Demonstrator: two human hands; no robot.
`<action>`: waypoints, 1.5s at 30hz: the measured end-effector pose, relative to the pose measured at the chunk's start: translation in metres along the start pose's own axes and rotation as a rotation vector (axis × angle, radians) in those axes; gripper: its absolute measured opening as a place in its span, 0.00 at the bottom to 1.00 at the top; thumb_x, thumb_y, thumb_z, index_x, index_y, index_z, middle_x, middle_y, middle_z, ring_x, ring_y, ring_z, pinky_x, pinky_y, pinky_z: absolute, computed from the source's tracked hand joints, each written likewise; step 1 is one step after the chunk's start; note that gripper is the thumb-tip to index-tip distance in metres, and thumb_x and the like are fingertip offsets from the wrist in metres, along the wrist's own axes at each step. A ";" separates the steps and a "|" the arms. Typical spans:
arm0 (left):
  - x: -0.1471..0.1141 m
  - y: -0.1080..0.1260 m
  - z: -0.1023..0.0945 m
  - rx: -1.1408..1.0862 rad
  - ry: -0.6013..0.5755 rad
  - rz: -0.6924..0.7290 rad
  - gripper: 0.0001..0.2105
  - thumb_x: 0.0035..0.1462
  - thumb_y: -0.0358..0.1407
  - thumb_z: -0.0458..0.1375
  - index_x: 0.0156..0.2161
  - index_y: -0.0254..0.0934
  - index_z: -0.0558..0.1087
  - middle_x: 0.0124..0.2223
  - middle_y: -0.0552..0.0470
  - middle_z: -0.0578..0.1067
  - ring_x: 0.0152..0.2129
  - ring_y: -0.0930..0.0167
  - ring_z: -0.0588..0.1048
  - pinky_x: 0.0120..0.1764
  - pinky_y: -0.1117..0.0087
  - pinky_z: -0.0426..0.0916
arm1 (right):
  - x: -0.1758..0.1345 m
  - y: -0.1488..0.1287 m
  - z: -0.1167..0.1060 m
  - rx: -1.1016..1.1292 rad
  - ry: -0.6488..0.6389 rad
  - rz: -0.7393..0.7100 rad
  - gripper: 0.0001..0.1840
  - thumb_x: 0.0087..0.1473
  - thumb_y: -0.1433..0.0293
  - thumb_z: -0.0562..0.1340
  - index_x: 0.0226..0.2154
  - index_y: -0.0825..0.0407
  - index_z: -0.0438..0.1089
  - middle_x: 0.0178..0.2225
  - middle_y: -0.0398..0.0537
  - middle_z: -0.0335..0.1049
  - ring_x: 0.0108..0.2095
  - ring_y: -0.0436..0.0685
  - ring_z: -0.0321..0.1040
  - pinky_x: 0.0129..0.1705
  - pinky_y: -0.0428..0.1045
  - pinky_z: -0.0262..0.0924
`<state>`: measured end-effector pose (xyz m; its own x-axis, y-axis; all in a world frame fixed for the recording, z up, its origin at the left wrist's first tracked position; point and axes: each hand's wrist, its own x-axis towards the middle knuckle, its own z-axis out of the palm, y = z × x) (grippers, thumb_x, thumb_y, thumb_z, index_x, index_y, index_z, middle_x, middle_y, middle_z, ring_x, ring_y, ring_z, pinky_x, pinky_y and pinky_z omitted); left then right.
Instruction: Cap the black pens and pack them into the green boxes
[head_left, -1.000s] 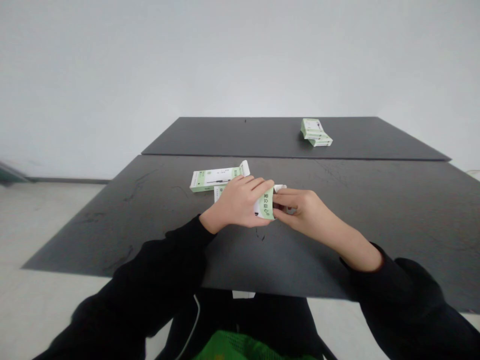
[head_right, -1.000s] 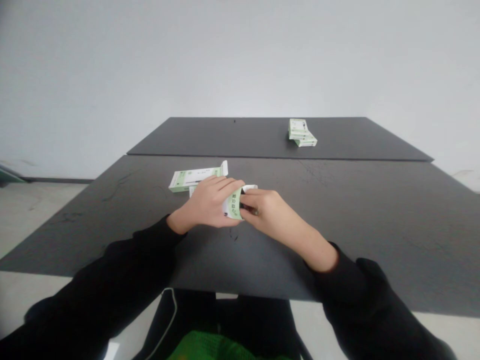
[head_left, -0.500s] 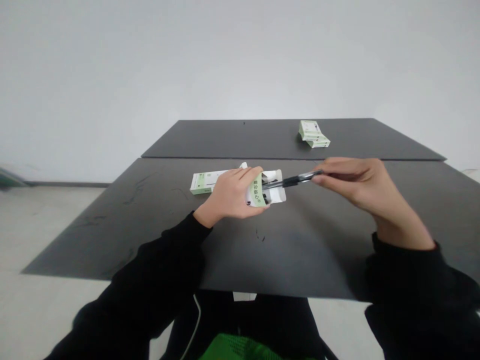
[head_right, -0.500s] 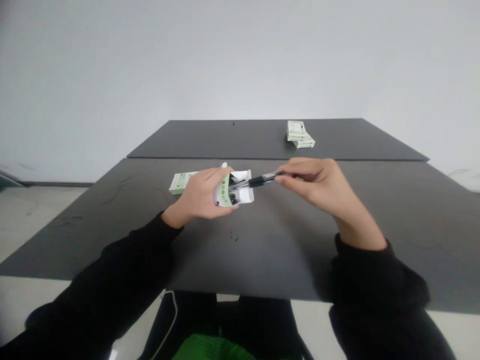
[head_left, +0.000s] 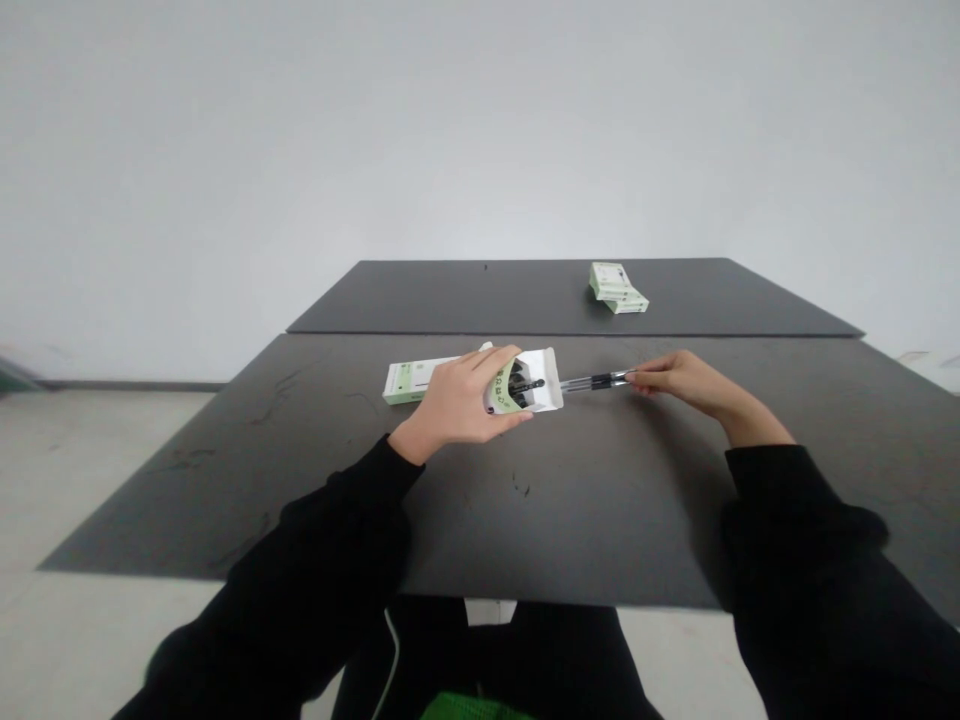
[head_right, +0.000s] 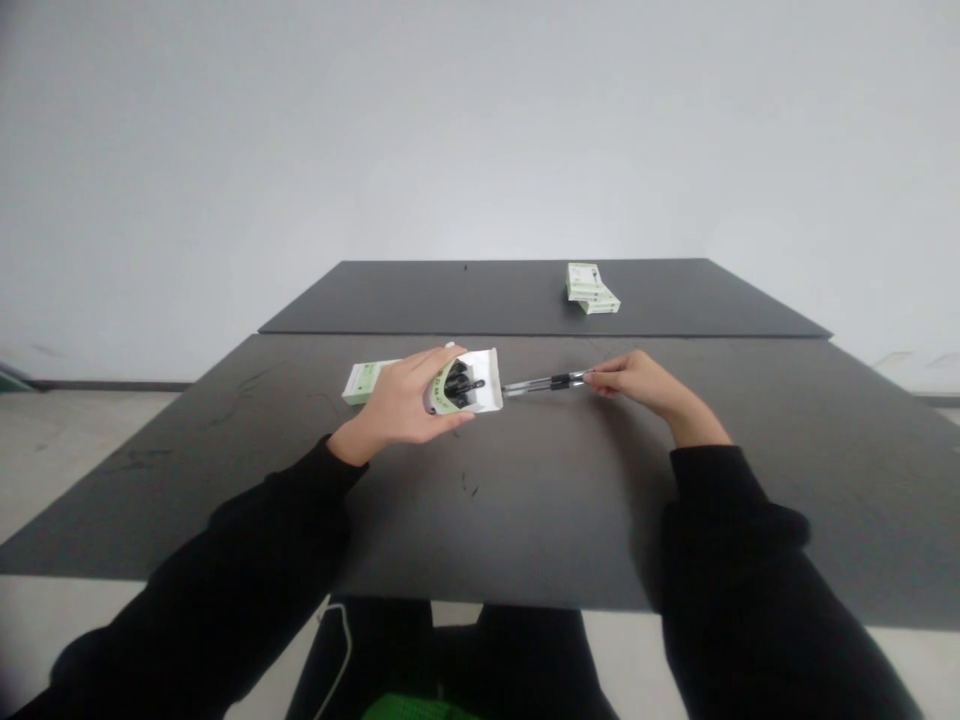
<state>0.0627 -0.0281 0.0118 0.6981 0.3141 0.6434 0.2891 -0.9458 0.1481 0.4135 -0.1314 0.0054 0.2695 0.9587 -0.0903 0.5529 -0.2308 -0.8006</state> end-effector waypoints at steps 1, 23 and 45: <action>0.000 0.000 0.000 0.009 0.004 -0.003 0.34 0.52 0.55 0.62 0.58 0.36 0.67 0.56 0.40 0.76 0.53 0.55 0.76 0.51 0.56 0.72 | 0.003 0.002 0.004 -0.033 -0.014 0.036 0.18 0.42 0.55 0.72 0.26 0.55 0.80 0.22 0.50 0.73 0.24 0.54 0.65 0.31 0.52 0.60; 0.002 0.005 0.000 0.080 -0.015 -0.026 0.35 0.49 0.53 0.63 0.56 0.32 0.66 0.52 0.36 0.77 0.45 0.54 0.79 0.44 0.57 0.74 | -0.039 -0.081 0.065 0.145 0.207 -0.660 0.08 0.54 0.60 0.68 0.31 0.46 0.77 0.34 0.45 0.69 0.36 0.55 0.67 0.39 0.52 0.62; 0.002 0.008 0.003 -0.159 0.158 0.022 0.33 0.50 0.46 0.66 0.57 0.36 0.61 0.51 0.41 0.73 0.47 0.57 0.74 0.48 0.55 0.72 | 0.002 -0.031 0.041 -0.068 0.358 0.044 0.13 0.44 0.65 0.69 0.33 0.56 0.80 0.29 0.53 0.76 0.31 0.60 0.70 0.36 0.53 0.62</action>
<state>0.0684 -0.0347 0.0125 0.5884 0.2883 0.7555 0.1593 -0.9573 0.2412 0.3644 -0.1157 0.0056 0.5465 0.8316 0.0988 0.5825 -0.2927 -0.7583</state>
